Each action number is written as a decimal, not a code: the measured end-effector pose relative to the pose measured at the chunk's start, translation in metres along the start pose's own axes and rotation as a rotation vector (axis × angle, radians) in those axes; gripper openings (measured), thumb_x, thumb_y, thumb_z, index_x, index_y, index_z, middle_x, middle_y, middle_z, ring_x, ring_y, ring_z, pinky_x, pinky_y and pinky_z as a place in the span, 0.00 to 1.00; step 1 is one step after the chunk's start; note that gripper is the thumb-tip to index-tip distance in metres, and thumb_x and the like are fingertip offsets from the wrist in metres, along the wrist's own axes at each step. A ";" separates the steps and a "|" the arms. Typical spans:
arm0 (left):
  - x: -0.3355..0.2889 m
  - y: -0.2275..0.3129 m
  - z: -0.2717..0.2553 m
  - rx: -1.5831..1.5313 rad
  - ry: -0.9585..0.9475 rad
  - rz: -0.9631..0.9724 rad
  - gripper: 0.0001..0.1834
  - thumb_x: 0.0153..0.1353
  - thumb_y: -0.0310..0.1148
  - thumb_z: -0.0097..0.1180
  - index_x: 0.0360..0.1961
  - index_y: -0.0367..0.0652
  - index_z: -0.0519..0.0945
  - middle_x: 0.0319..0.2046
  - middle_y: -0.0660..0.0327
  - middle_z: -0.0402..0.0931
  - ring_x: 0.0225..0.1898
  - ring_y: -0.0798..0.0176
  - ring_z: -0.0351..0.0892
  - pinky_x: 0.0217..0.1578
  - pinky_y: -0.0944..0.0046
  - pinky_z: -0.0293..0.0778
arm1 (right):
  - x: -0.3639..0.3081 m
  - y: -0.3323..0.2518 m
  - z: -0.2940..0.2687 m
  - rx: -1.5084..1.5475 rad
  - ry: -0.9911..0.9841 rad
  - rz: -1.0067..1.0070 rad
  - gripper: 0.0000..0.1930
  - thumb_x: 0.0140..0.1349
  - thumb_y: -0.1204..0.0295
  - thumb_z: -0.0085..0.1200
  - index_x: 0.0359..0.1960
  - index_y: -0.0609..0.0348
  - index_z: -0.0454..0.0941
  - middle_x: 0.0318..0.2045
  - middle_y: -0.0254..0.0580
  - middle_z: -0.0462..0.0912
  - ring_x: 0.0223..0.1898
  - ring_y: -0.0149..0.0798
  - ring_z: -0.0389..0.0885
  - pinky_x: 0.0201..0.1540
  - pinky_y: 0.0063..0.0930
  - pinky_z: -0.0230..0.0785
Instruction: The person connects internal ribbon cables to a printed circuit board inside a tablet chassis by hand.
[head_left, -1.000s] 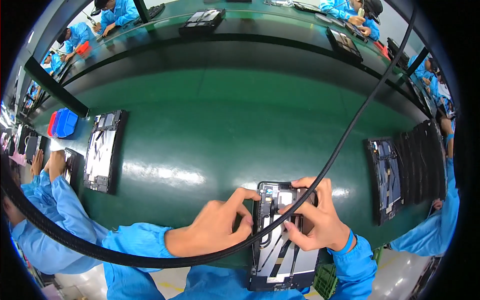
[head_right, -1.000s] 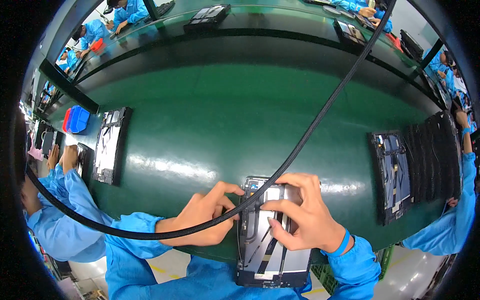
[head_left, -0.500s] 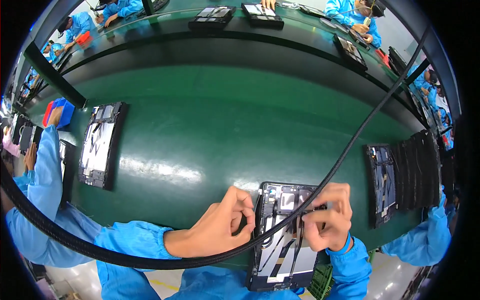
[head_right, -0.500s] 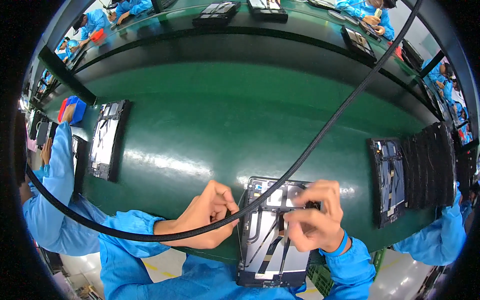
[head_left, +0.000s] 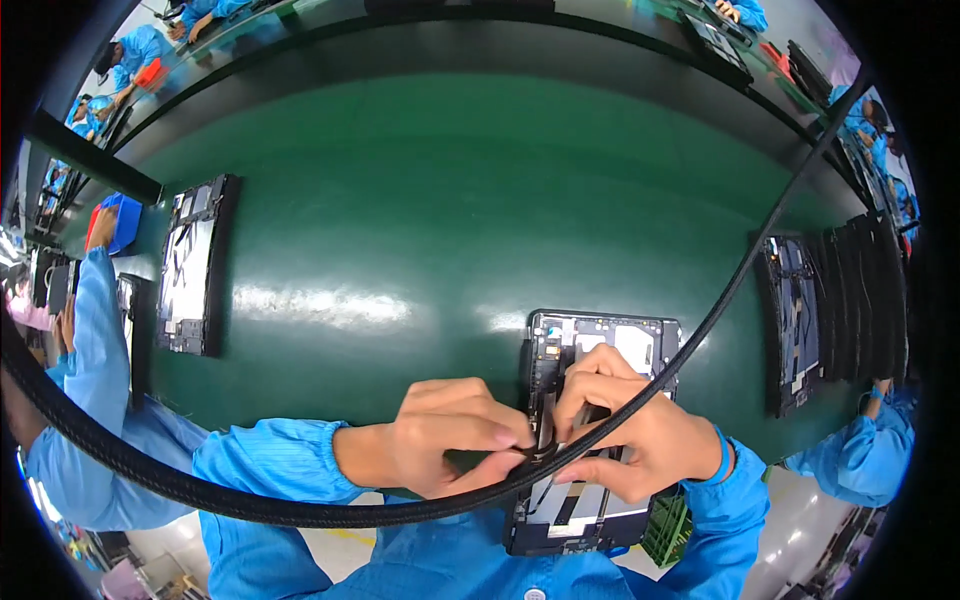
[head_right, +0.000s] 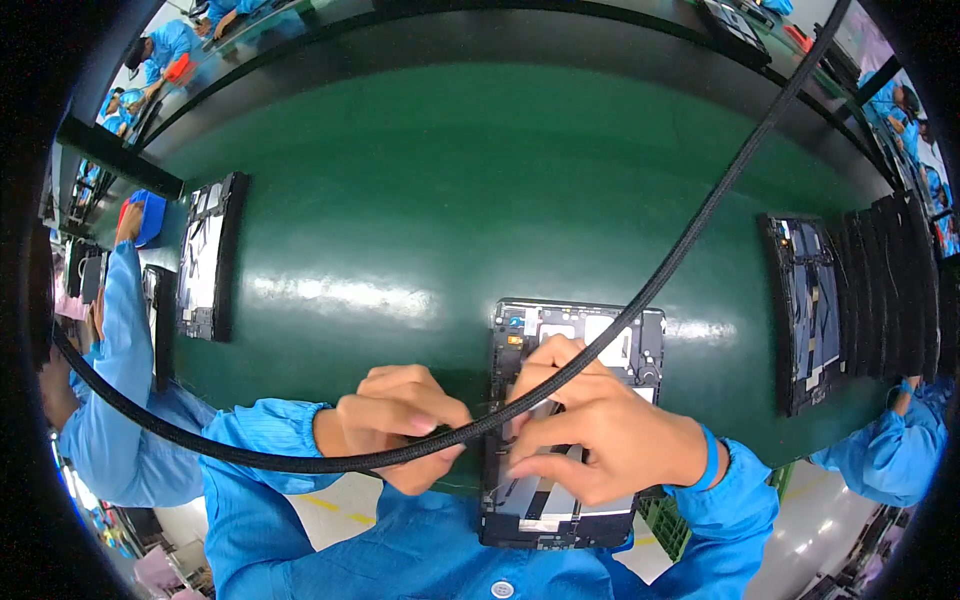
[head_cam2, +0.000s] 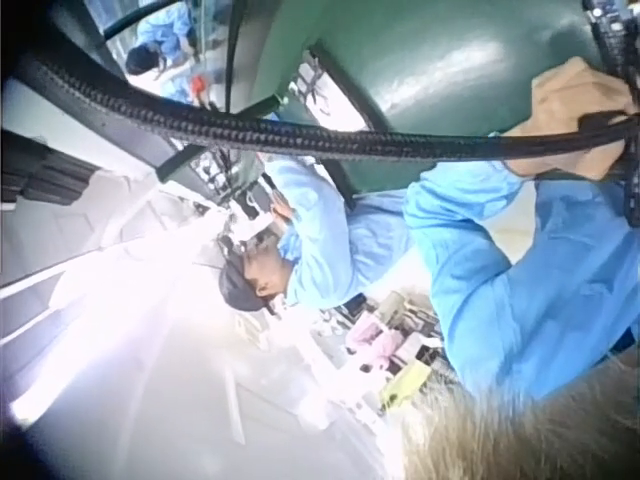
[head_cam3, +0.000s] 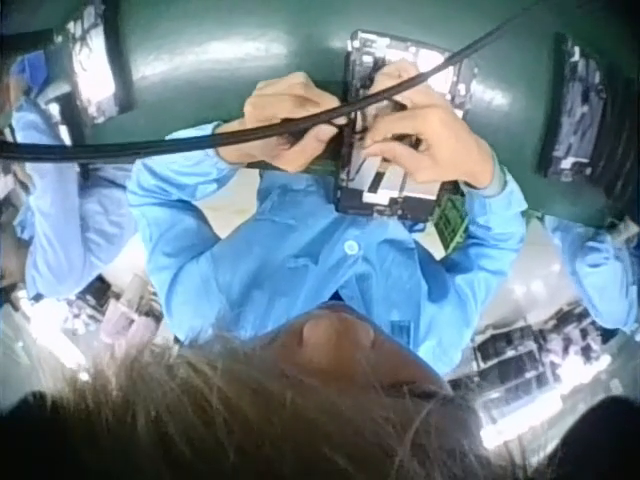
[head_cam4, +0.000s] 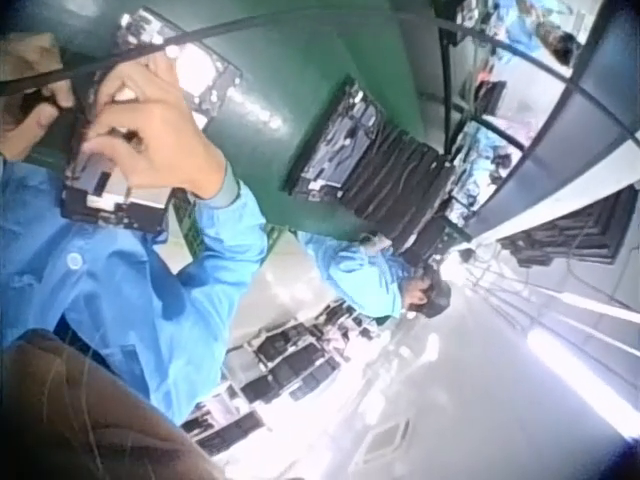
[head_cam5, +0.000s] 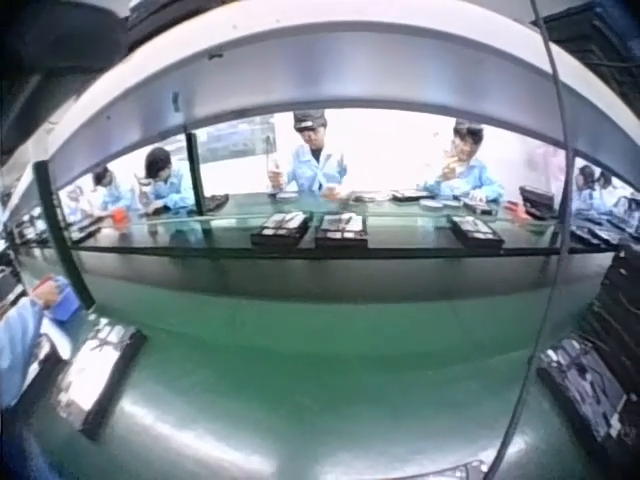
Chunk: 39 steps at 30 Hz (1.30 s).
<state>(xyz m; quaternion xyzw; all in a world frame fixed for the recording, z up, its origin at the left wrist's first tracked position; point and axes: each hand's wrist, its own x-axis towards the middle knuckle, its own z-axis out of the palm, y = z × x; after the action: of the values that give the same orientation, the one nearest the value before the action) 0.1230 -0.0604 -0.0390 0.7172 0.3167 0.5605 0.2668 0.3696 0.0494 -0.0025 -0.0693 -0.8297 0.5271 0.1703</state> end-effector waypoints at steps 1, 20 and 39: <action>0.000 0.001 -0.004 -0.005 0.022 -0.044 0.08 0.55 0.22 0.72 0.35 0.43 0.85 0.37 0.60 0.89 0.26 0.59 0.78 0.26 0.63 0.74 | -0.005 0.002 -0.003 0.007 -0.027 0.013 0.08 0.53 0.70 0.78 0.33 0.54 0.91 0.41 0.33 0.83 0.50 0.48 0.76 0.55 0.43 0.68; 0.012 0.000 -0.013 0.360 -0.666 0.773 0.23 0.69 0.51 0.64 0.34 0.39 0.89 0.37 0.60 0.84 0.32 0.63 0.74 0.28 0.64 0.65 | -0.002 0.003 0.017 -0.175 0.209 -0.010 0.08 0.57 0.74 0.77 0.36 0.57 0.90 0.40 0.40 0.83 0.44 0.48 0.82 0.48 0.41 0.74; 0.027 -0.009 -0.027 0.557 -0.642 0.757 0.26 0.73 0.54 0.61 0.35 0.37 0.89 0.40 0.58 0.88 0.37 0.59 0.81 0.45 0.58 0.84 | -0.002 0.010 0.024 -0.161 0.310 0.006 0.12 0.50 0.81 0.73 0.37 0.55 0.94 0.37 0.37 0.82 0.37 0.42 0.82 0.40 0.34 0.77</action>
<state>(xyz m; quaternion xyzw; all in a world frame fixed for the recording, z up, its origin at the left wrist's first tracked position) 0.1003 -0.0339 -0.0222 0.9584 0.0767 0.2663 -0.0689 0.3625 0.0329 -0.0211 -0.1657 -0.8328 0.4425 0.2884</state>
